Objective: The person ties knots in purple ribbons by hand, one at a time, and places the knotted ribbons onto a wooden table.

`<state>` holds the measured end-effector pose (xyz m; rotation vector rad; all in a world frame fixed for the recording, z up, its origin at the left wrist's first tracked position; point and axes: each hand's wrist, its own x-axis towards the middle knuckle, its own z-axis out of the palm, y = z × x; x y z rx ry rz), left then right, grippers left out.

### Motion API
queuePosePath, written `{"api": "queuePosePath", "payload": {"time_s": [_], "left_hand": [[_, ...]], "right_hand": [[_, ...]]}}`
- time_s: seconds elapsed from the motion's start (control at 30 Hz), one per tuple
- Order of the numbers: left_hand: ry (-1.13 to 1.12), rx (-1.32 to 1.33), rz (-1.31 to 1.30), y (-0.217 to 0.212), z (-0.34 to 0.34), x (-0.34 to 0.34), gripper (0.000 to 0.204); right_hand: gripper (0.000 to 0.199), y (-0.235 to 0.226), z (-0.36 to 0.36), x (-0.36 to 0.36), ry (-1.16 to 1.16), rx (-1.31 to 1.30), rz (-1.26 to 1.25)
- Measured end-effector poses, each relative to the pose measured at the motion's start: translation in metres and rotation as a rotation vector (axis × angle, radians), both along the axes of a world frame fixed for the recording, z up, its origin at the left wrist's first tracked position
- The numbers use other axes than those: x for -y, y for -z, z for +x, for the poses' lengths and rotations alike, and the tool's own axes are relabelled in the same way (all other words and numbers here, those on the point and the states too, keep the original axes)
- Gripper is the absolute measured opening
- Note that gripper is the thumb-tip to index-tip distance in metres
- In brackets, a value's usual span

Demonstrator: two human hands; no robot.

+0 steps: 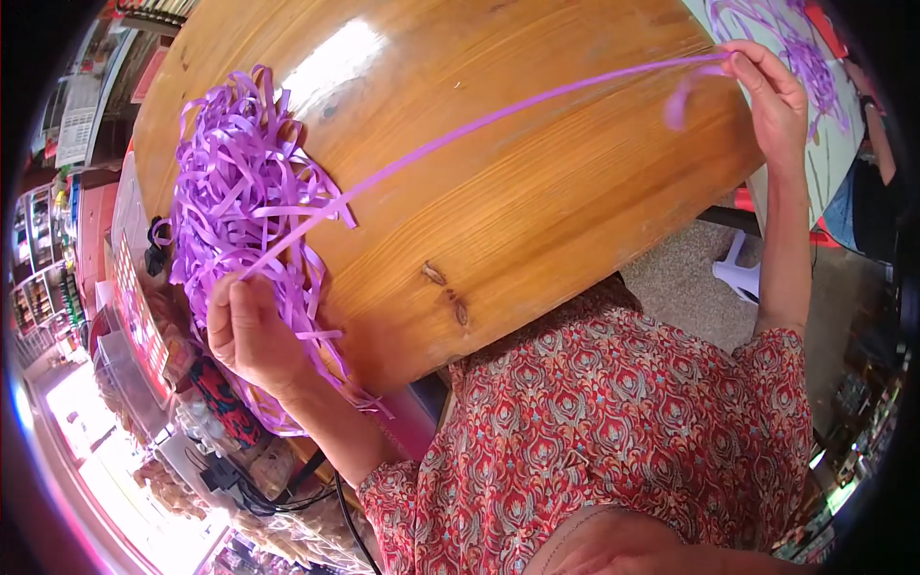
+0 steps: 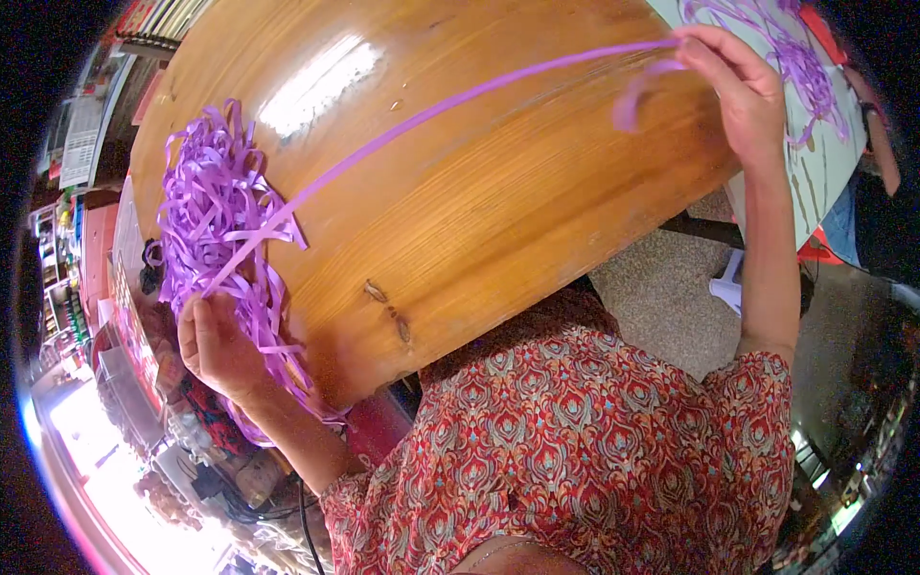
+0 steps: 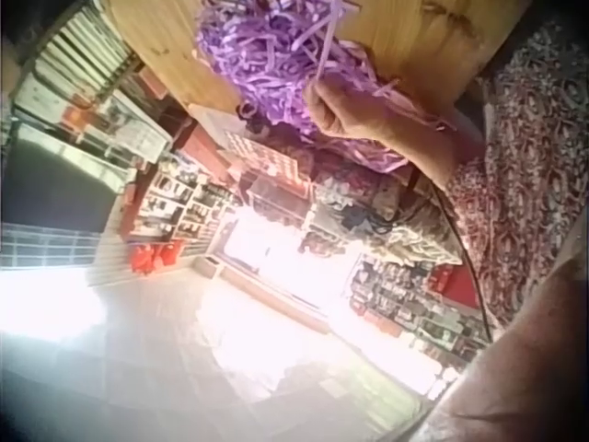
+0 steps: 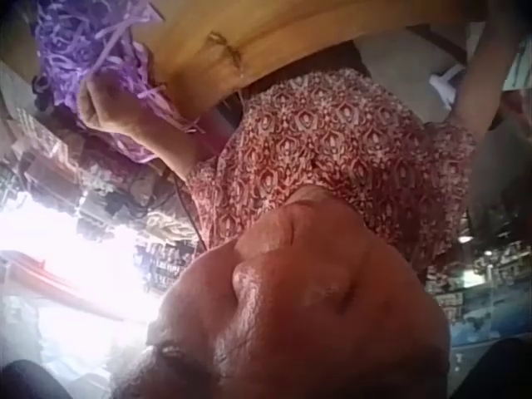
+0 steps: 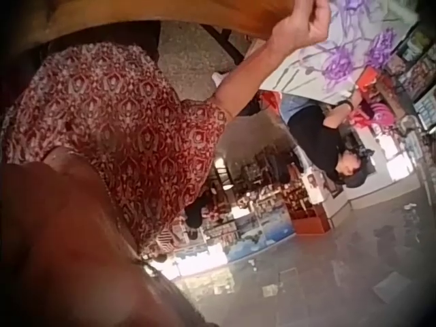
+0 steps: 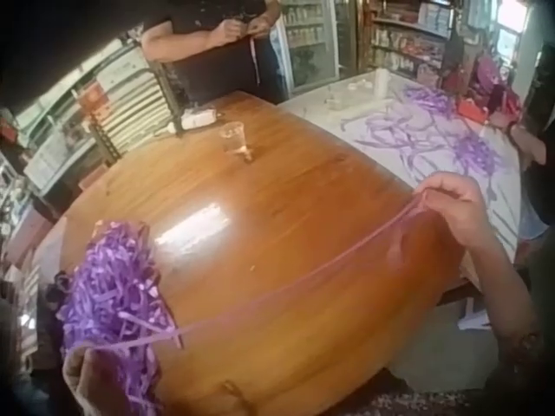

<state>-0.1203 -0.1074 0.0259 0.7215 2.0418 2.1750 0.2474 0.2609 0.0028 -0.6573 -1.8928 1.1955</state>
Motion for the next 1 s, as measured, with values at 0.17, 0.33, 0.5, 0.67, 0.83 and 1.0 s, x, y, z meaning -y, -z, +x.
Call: {"api": "queuePosePath", "payload": {"time_s": [0.17,0.33,0.5,0.67,0.83,1.0], "left_hand": [[0.084,0.062,0.103,-0.007,-0.024,0.032,0.013],[0.076,0.130,0.244,0.002,-0.041,0.050,0.017],[0.149,0.371,0.485,0.006,-0.045,0.051,0.020],[0.219,0.783,0.953,0.007,-0.053,0.042,0.020],[0.569,0.694,0.968,-0.007,-0.033,0.011,0.015],[0.191,0.331,0.320,-0.007,0.021,-0.025,0.012]], "right_hand": [[0.026,0.014,0.030,-0.030,0.098,-0.055,-0.130],[0.027,0.021,0.045,-0.047,0.132,-0.300,-0.413],[0.024,0.018,0.031,-0.040,0.115,-0.388,-0.511],[0.025,0.013,0.024,-0.042,-0.290,-0.601,-0.724],[0.030,0.002,0.018,-0.042,-0.276,-0.974,-0.873],[0.032,-0.008,0.008,-0.046,-0.650,-0.947,-0.816]]}}
